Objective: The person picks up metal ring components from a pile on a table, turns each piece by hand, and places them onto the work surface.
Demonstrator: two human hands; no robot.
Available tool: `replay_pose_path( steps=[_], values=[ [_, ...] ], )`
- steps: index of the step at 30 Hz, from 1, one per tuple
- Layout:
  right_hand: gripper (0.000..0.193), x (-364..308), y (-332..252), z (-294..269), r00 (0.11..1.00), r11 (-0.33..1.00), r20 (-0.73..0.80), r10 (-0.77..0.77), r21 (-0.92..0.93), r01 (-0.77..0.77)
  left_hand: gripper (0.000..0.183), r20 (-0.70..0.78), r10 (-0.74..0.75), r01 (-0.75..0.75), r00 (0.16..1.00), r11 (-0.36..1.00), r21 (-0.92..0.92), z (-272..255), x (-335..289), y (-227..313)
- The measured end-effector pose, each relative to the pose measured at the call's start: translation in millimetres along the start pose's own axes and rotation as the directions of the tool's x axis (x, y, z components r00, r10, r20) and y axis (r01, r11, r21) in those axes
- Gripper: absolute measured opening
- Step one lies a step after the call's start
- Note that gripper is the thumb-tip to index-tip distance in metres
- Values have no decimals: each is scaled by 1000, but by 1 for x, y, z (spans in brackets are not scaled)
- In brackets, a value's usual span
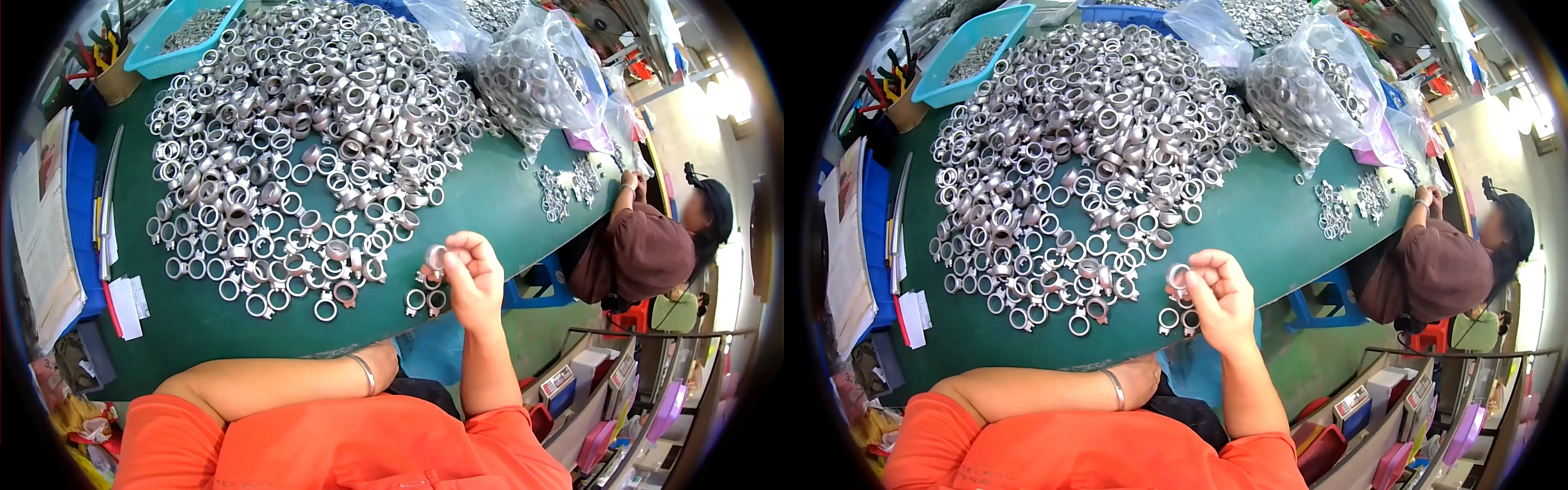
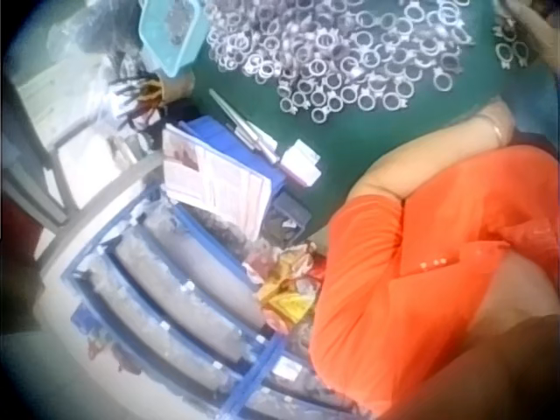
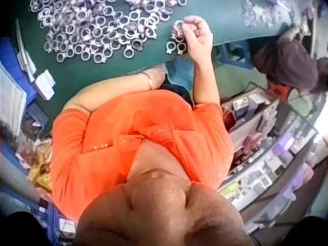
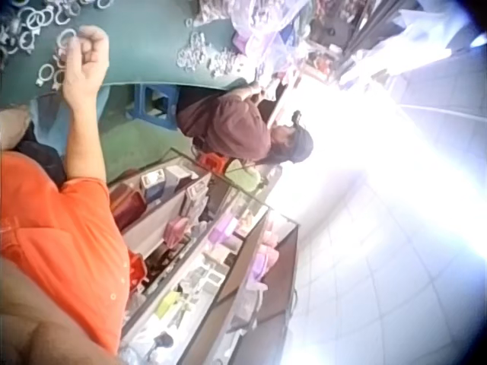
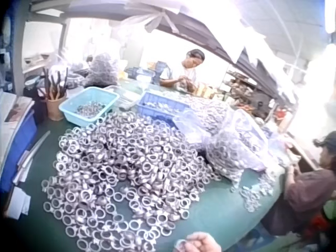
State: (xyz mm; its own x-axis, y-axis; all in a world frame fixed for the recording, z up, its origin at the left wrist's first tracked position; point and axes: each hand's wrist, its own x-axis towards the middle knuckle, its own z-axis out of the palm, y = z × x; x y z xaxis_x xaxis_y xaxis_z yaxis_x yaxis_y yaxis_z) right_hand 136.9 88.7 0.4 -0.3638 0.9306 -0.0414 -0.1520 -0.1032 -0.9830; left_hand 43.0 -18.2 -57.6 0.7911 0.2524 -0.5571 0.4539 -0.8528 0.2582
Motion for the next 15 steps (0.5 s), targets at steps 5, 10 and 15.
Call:
replay_pose_path(
  steps=[5,10,15],
  values=[
    [18,3,-3,-12,987,954,32,155,255,-158,32,64,64,-70,996,994,87,-11,-9,-3],
    [24,2,-5,-21,954,840,136,266,452,-299,35,67,3,-2,998,1000,-22,-2,-6,-2],
    [24,1,-9,-29,961,891,120,248,361,-275,37,14,-76,77,997,990,-116,3,-3,-1]
  ],
)
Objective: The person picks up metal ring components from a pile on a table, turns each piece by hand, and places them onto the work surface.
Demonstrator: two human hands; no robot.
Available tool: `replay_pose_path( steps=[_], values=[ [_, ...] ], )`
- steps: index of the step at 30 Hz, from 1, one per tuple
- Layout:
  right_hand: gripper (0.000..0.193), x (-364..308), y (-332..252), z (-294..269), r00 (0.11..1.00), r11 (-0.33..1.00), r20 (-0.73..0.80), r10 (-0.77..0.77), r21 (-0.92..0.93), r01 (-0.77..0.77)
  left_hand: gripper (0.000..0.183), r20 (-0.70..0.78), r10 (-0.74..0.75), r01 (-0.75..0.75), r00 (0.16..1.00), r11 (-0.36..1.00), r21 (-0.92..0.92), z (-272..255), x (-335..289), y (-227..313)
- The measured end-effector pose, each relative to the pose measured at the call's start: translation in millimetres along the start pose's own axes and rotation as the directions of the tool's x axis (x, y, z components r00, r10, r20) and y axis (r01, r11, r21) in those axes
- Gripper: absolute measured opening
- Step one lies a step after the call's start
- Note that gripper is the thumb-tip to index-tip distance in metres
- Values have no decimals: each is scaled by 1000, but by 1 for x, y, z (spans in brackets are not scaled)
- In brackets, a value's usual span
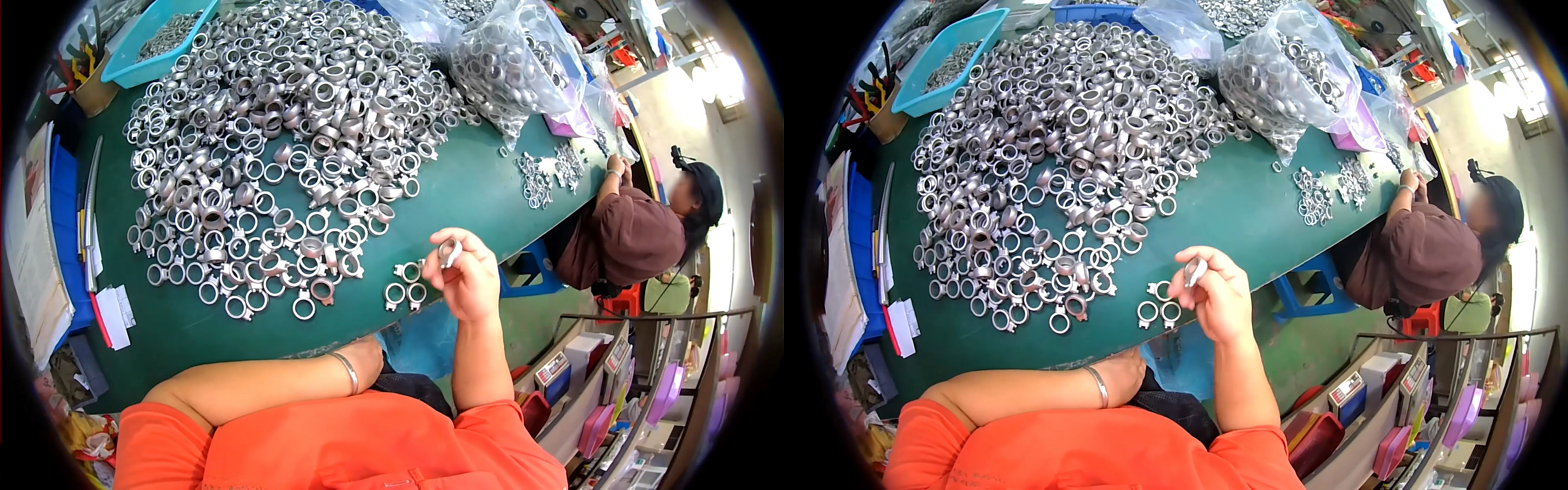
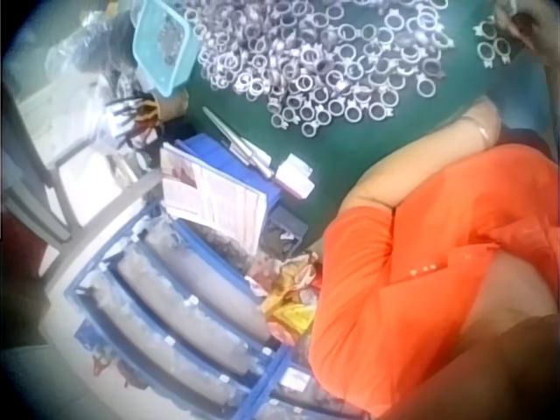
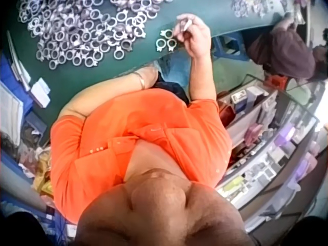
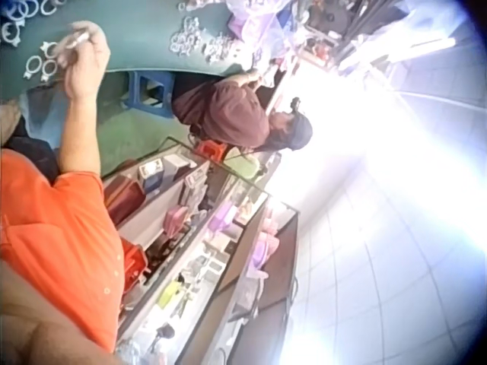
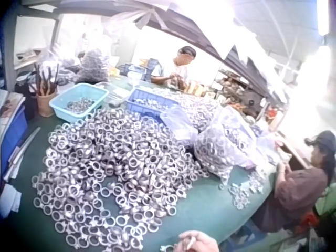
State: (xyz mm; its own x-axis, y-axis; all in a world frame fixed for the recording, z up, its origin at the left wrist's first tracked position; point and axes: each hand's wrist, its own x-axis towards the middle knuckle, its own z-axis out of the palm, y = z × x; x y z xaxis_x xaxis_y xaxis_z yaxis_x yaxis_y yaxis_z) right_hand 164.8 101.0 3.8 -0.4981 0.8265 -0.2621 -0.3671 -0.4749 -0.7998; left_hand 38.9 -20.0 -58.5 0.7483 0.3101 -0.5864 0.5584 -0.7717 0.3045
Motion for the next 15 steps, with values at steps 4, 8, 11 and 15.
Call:
replay_pose_path(
  steps=[4,8,11,15],
  values=[
    [20,2,0,-8,852,303,340,-399,-828,472,37,46,16,-19,999,998,66,-9,-1,0],
    [25,-4,16,14,776,-25,573,-265,-808,588,35,-22,-101,98,995,991,-95,0,5,2],
    [22,-14,23,8,739,-48,626,-248,-770,636,34,45,0,-3,999,998,57,-6,6,2],
    [18,-30,12,1,785,32,599,-158,-792,610,35,112,48,-51,993,998,22,-9,6,-1]
  ],
)
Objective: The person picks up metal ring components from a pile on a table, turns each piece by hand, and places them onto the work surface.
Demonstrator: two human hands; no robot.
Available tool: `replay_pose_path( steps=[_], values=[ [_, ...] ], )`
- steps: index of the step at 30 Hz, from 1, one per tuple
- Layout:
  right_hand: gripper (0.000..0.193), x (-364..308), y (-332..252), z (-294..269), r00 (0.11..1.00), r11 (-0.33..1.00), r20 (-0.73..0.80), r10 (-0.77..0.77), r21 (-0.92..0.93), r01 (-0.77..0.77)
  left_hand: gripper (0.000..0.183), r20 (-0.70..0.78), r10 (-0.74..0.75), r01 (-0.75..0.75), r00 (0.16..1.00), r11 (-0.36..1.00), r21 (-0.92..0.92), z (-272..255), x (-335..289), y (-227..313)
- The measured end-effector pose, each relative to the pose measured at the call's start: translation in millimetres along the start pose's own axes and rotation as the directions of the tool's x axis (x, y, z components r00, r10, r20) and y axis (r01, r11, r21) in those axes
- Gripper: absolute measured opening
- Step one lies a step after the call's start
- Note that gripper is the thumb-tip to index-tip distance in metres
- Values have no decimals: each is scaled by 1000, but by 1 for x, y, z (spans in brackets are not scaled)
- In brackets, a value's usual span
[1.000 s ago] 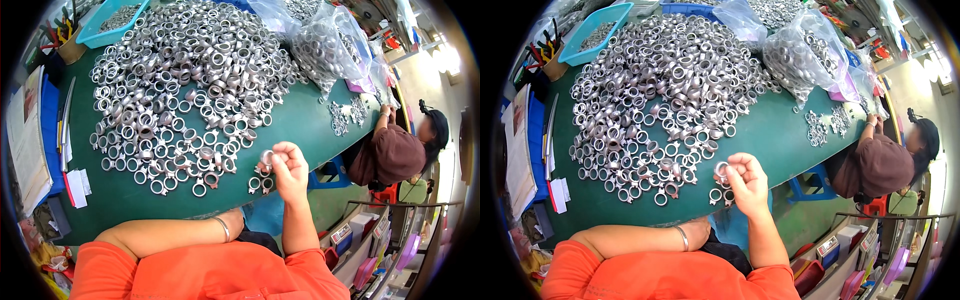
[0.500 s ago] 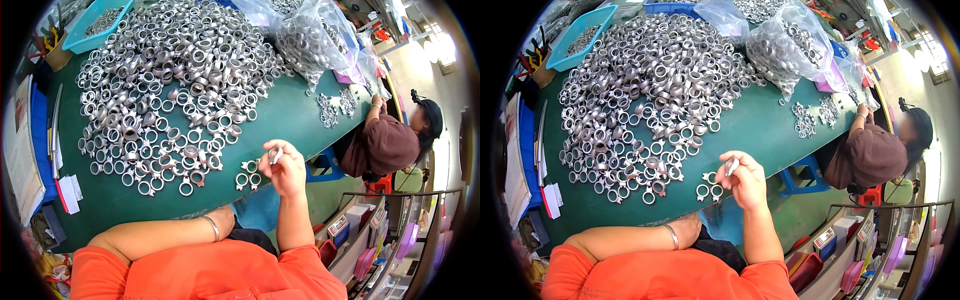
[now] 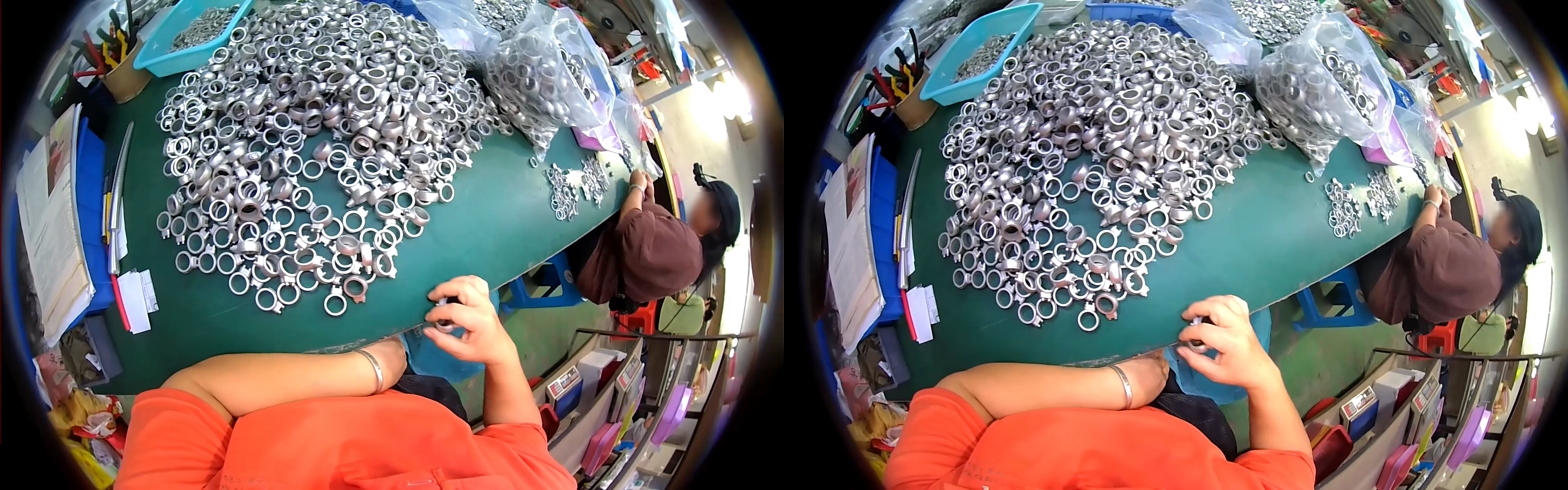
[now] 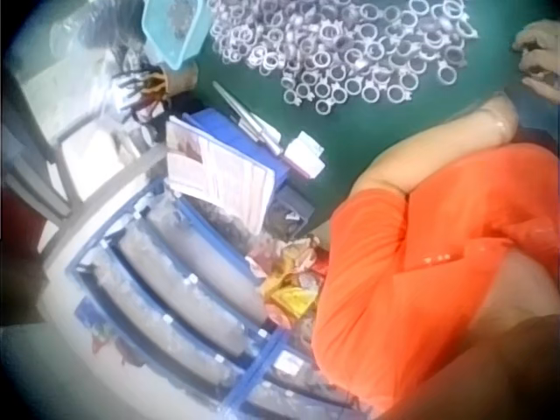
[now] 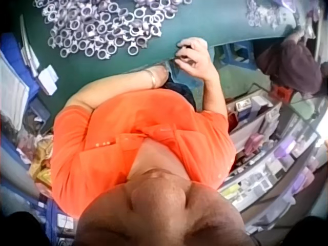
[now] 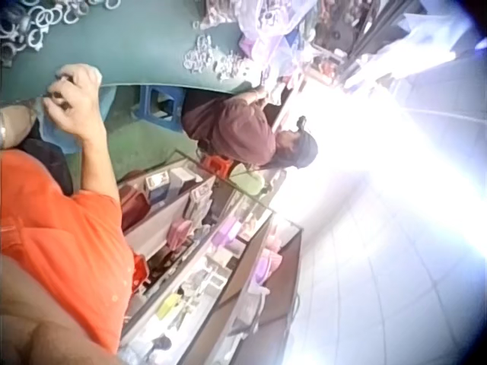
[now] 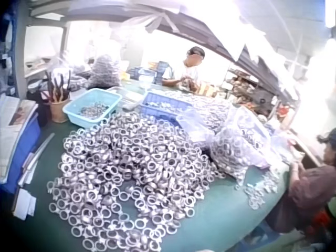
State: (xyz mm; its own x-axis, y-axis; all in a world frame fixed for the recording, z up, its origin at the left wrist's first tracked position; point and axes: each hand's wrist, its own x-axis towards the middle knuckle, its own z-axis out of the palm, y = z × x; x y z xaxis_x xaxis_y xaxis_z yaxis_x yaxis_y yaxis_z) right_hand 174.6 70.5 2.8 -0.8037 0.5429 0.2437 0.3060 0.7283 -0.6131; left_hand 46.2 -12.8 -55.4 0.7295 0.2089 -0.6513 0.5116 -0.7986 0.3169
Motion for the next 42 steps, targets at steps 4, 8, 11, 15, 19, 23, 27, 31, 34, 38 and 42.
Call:
replay_pose_path(
  steps=[4,8,11,15,19,23,27,31,34,38,42],
  values=[
    [14,6,4,-12,1000,994,6,-6,107,5,39,-31,-19,19,999,999,-26,6,0,-1],
    [12,41,7,4,945,990,-308,112,-45,-132,44,-99,-117,116,988,993,-14,12,5,3],
    [17,68,14,21,887,968,-423,184,-81,-239,44,-45,-77,74,996,995,-66,10,8,1],
    [20,64,24,22,914,962,-301,272,109,-250,44,81,-129,147,988,952,-269,10,15,0],
    [16,53,18,17,873,834,-242,423,480,-271,42,84,-128,143,988,968,-207,8,10,2],
    [12,47,18,17,802,509,-147,580,834,-215,42,54,-90,97,994,986,-134,-7,-6,1],
    [15,47,21,12,823,338,-23,568,918,-208,42,50,-100,106,994,984,-145,-4,-6,-2],
    [15,46,23,10,854,345,-9,521,917,-200,41,54,-104,109,993,990,-89,-6,-10,-2],
    [15,47,22,9,857,314,-17,515,934,-170,40,-10,-148,146,989,983,-108,-3,-9,-1],
    [25,54,22,4,860,377,-172,480,926,-26,38,4,-118,117,993,983,-139,0,-1,-2],
    [13,65,16,8,911,863,-163,380,418,-285,37,-77,-131,117,988,980,-162,10,1,-1]
  ],
)
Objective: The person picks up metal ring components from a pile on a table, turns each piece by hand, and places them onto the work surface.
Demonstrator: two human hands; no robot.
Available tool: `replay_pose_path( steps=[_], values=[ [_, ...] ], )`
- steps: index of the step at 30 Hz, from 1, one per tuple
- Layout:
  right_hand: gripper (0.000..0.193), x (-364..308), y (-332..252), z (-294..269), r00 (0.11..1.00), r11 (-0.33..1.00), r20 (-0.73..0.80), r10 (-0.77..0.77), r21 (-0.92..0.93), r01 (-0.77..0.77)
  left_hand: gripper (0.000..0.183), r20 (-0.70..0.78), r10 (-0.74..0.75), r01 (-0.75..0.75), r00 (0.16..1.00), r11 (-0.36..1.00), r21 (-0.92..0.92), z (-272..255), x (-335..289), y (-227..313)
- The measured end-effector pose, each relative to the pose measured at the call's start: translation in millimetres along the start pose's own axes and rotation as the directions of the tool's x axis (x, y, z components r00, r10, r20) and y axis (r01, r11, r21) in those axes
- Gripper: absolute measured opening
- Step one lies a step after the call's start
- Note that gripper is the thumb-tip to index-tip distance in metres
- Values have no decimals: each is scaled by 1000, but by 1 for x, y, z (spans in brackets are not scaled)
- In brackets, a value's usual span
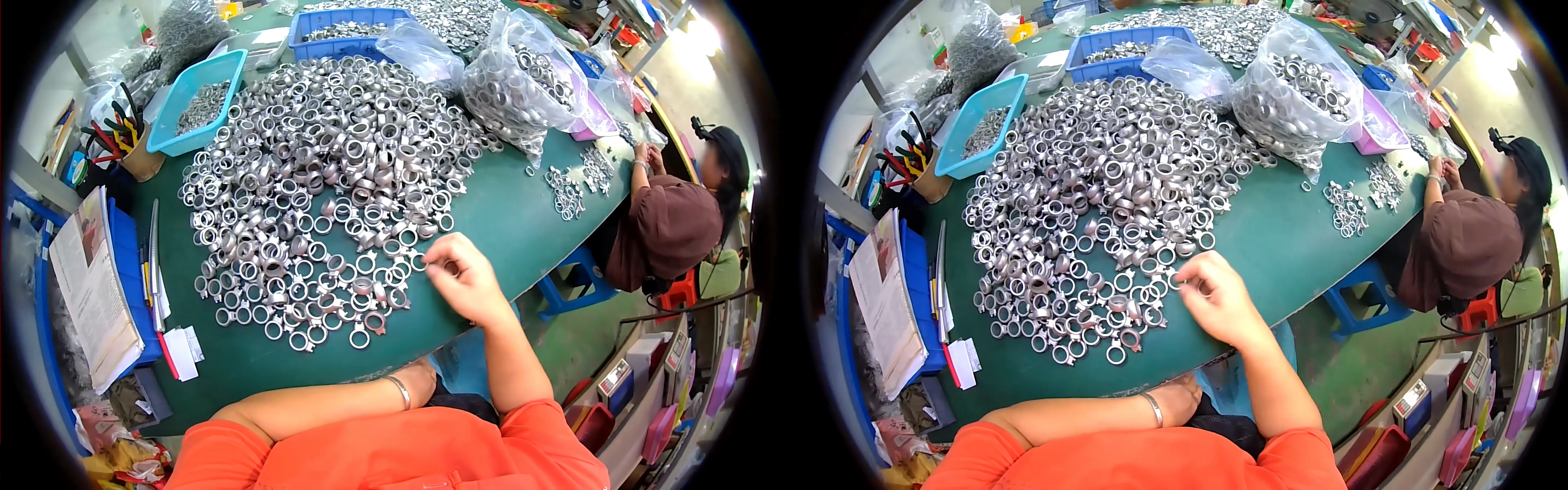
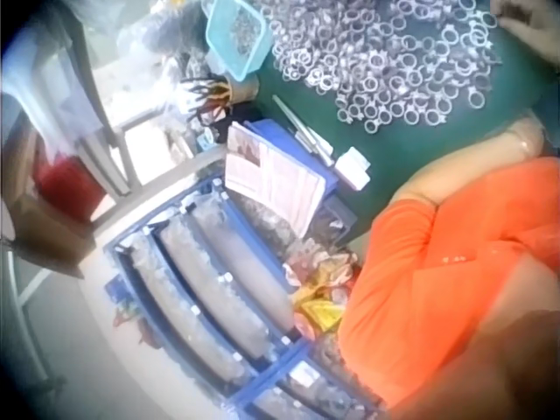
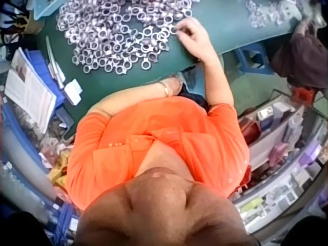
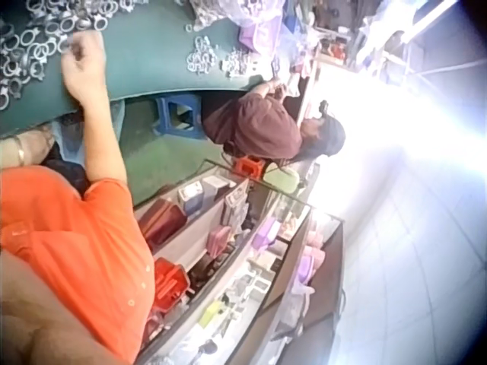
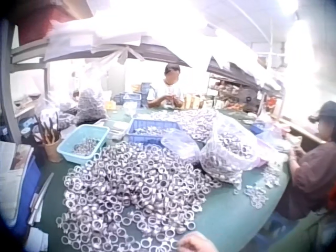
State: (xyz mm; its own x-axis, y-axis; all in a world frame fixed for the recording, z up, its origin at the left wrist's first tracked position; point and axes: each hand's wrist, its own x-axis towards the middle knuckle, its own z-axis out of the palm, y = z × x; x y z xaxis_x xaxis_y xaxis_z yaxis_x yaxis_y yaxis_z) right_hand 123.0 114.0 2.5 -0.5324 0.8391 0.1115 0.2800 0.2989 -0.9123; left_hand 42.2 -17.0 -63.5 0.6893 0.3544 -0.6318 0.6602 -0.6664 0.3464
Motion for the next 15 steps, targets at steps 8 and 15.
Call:
replay_pose_path(
  steps=[8,15],
  values=[
    [11,-2,2,-3,998,985,56,-17,-169,26,40,27,-48,47,998,998,39,-9,-6,3],
    [12,-16,14,-14,994,822,109,-4,567,-59,41,165,5,-16,986,997,70,-25,-10,3]
  ],
)
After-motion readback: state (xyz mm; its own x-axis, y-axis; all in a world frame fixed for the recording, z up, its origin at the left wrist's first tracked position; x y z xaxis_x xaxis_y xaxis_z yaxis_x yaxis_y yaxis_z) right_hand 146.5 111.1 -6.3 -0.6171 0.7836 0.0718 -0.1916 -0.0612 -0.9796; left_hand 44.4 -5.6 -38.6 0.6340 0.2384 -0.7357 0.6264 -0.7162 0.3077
